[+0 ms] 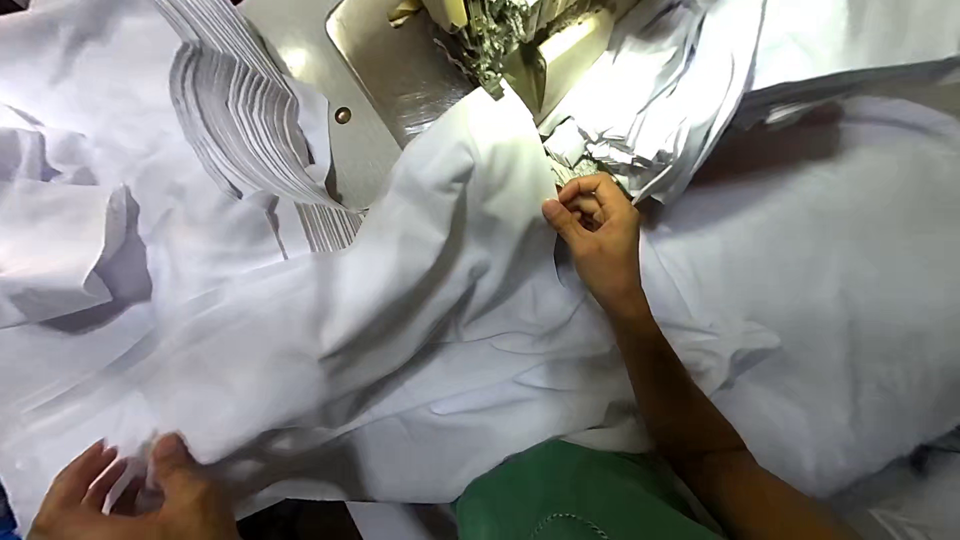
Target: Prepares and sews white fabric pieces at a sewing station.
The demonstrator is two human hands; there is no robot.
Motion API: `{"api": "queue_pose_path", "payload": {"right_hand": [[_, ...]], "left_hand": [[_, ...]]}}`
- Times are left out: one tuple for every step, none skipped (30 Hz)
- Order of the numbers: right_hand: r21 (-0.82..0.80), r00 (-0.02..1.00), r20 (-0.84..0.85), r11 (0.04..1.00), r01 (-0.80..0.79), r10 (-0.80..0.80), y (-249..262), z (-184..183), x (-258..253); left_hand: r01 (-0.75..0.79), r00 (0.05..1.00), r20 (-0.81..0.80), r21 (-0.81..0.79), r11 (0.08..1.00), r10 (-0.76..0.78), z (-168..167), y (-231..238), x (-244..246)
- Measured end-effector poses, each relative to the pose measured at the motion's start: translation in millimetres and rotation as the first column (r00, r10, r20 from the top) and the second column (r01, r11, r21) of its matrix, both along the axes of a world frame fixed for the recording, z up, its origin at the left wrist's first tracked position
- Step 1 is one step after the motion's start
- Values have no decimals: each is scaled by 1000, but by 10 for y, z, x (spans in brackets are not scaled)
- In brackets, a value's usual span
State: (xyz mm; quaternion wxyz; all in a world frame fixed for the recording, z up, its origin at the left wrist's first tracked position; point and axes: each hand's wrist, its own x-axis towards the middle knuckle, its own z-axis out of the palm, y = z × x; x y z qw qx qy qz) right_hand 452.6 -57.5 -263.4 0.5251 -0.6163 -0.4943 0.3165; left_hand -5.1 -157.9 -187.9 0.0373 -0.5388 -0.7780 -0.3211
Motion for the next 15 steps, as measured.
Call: {"api": "queue_pose_path", "payload": {"right_hand": [[2, 1000, -5, 1000, 5, -5, -14, -19, -9], [7, 1000, -4, 1000, 7, -7, -23, -30, -16], [18, 1000, -4, 1000, 5, -5, -30, -41, -20], [31, 1000, -10, 1000, 7, -7, -29, -52, -24], [47, 1000, -8, 999, 11, -11, -25, -64, -27], [60, 1000, -6, 998, 14, -14, -20, -74, -27], [62, 1000, -8, 998, 15, -14, -24, -79, -28], [56, 1000, -8, 998, 13, -12, -33, -83, -27], [45, 1000, -3, 999, 12, -12, -33, -83, -24], [37, 1000, -5, 999, 14, -14, -28, -81, -23], [29, 1000, -8, 999, 14, -13, -16, -75, -15], [22, 1000, -10, 1000, 9, -8, 1, -66, 0], [14, 1000, -15, 1000, 3, -2, 6, -64, 15], [7, 1000, -24, 1000, -7, 7, -6, -69, 28], [-4, 999, -38, 1000, -23, 23, -40, -72, 43]], "left_hand": [[-26, 999, 31, 5, 1000, 26, -12, -32, -163], [-49, 997, 54, -8, 999, 49, -9, -37, -282], [-70, 996, 56, -50, 996, 73, -4, -25, -386], [-81, 995, 43, -101, 992, 86, 1, 9, -472], [-74, 997, 16, -141, 987, 77, 8, 59, -533], [-51, 999, -11, -168, 984, 50, 11, 112, -584], [-31, 999, -36, -189, 982, 25, 9, 163, -621], [-30, 998, -64, -207, 978, 17, 7, 205, -633], [-45, 995, -94, -228, 973, 24, 8, 233, -643], [-69, 990, -136, -252, 965, 36, 17, 245, -659], [-87, 982, -183, -270, 959, 38, 21, 246, -698], [-84, 977, -214, -277, 957, 24, 15, 238, -743], [-64, 974, -226, -273, 960, 1, 2, 230, -790], [-43, 976, -216, -264, 964, -15, 3, 236, -815], [-35, 981, -191, -253, 967, -14, 22, 251, -817]]}}
